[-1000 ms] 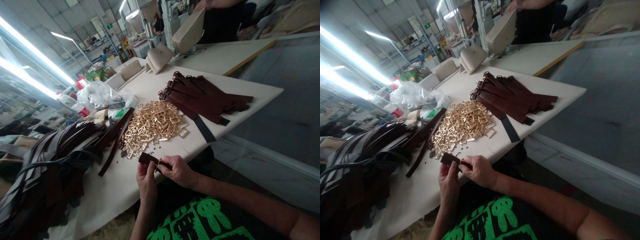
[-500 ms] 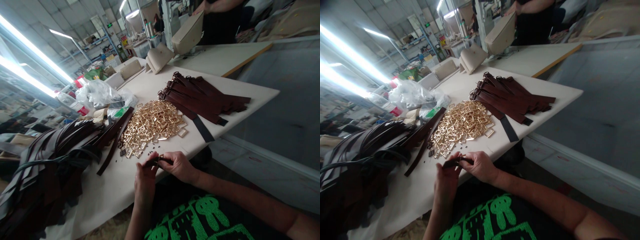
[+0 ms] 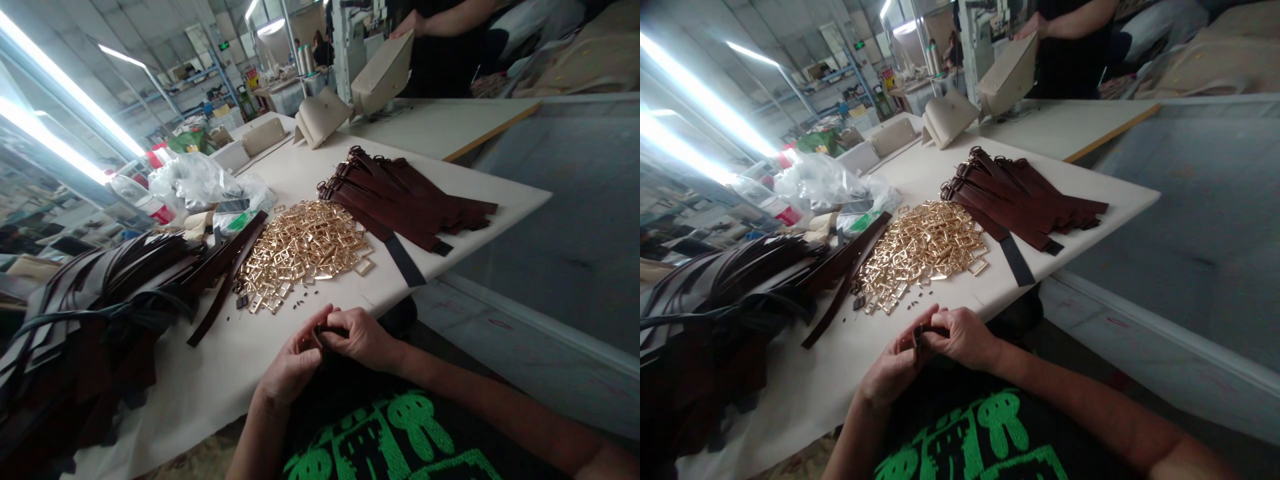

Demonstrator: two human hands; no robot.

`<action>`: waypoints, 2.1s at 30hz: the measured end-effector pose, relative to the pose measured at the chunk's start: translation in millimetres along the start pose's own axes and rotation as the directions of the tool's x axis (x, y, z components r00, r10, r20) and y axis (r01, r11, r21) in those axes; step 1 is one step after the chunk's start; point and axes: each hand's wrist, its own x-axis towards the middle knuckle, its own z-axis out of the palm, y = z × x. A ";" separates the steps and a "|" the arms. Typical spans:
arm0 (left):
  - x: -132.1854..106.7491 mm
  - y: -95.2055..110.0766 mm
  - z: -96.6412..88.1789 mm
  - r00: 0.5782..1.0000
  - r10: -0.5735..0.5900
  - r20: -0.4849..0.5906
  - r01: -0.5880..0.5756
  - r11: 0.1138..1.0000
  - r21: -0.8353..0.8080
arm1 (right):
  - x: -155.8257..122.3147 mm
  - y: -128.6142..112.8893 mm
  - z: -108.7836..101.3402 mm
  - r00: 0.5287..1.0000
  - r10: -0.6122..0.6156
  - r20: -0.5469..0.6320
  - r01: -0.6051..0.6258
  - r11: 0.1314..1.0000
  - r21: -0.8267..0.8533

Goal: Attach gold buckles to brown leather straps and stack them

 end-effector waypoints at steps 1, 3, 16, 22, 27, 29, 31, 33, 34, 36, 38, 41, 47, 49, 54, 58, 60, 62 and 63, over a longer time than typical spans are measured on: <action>-0.2 -0.6 -3.1 1.000 -0.027 -0.010 0.028 0.999 0.016 | -1.0 -0.1 -0.1 1.000 -0.001 0.008 0.001 1.000 -0.022; -0.5 -0.8 -9.6 0.996 -0.066 -0.052 0.068 0.997 0.035 | -2.4 -0.8 -0.8 0.999 0.005 0.033 -0.003 0.999 -0.038; -6.2 -6.4 -19.1 0.951 -0.007 -0.310 -0.007 0.999 -0.045 | -6.2 -10.3 -17.1 0.969 0.163 0.183 -0.162 0.987 -0.020; -22.0 -25.1 -14.4 0.987 0.002 -0.163 0.017 0.993 0.116 | -2.0 -50.5 -45.9 0.951 0.137 0.278 -0.008 0.908 -0.419; -29.4 -17.5 3.9 0.996 0.071 -0.062 -0.053 0.965 0.257 | 25.8 -90.8 -39.9 0.897 -0.118 0.427 0.414 0.566 -0.713; -28.3 -6.2 5.0 0.989 0.148 -0.031 -0.128 0.931 0.341 | 47.8 -103.3 -33.2 0.804 -0.237 0.546 0.586 0.478 -0.655; -23.8 1.0 -1.7 0.971 0.224 -0.085 -0.176 0.909 0.379 | 72.6 -111.6 -29.1 0.712 -0.377 0.592 0.701 0.428 -0.571; -15.9 0.8 -13.5 0.932 0.286 -0.223 -0.195 0.913 0.358 | 93.9 -113.3 -28.6 0.651 -0.498 0.573 0.759 0.408 -0.508; -10.9 -1.6 -19.8 0.904 0.307 -0.297 -0.205 0.922 0.329 | 101.1 -110.9 -29.3 0.651 -0.542 0.532 0.758 0.418 -0.501; 0.2 -8.6 -30.6 0.833 0.333 -0.441 -0.255 0.940 0.228 | 106.3 -99.2 -31.1 0.722 -0.575 0.385 0.682 0.501 -0.532; 10.8 -14.8 -36.6 0.773 0.316 -0.550 -0.316 0.944 0.098 | 99.9 -79.8 -31.3 0.840 -0.510 0.187 0.517 0.645 -0.563; 21.8 -19.1 -36.9 0.736 0.273 -0.620 -0.383 0.922 -0.048 | 77.2 -45.5 -25.6 0.967 -0.250 0.048 0.241 0.838 -0.490; 28.4 -27.3 -30.4 0.821 0.267 -0.505 -0.336 0.941 -0.049 | 49.1 -2.6 5.9 0.989 -0.016 0.144 0.011 0.999 0.033; 29.4 -32.2 -31.9 0.810 0.305 -0.501 -0.339 0.940 0.025 | 51.0 4.7 16.7 0.997 0.016 0.076 -0.033 0.972 0.232; 32.6 -38.4 -36.7 0.800 0.343 -0.492 -0.310 0.939 0.150 | 58.5 14.7 35.4 0.989 0.140 0.056 -0.148 0.828 0.541; 35.3 -36.7 -33.8 0.830 0.293 -0.475 -0.294 0.953 0.074 | 59.9 11.4 40.6 0.971 0.241 -0.005 -0.187 0.768 0.612; 36.2 -35.7 -32.1 0.851 0.238 -0.468 -0.259 0.966 0.020 | 60.6 8.6 40.7 0.961 0.278 -0.006 -0.206 0.729 0.652; 36.8 -35.3 -30.8 0.871 0.189 -0.453 -0.222 0.975 -0.020 | 61.5 7.1 40.6 0.955 0.297 0.009 -0.223 0.695 0.684; 37.2 -35.2 -30.1 0.878 0.176 -0.444 -0.212 0.977 -0.031 | 62.1 7.1 40.8 0.953 0.303 0.011 -0.226 0.684 0.693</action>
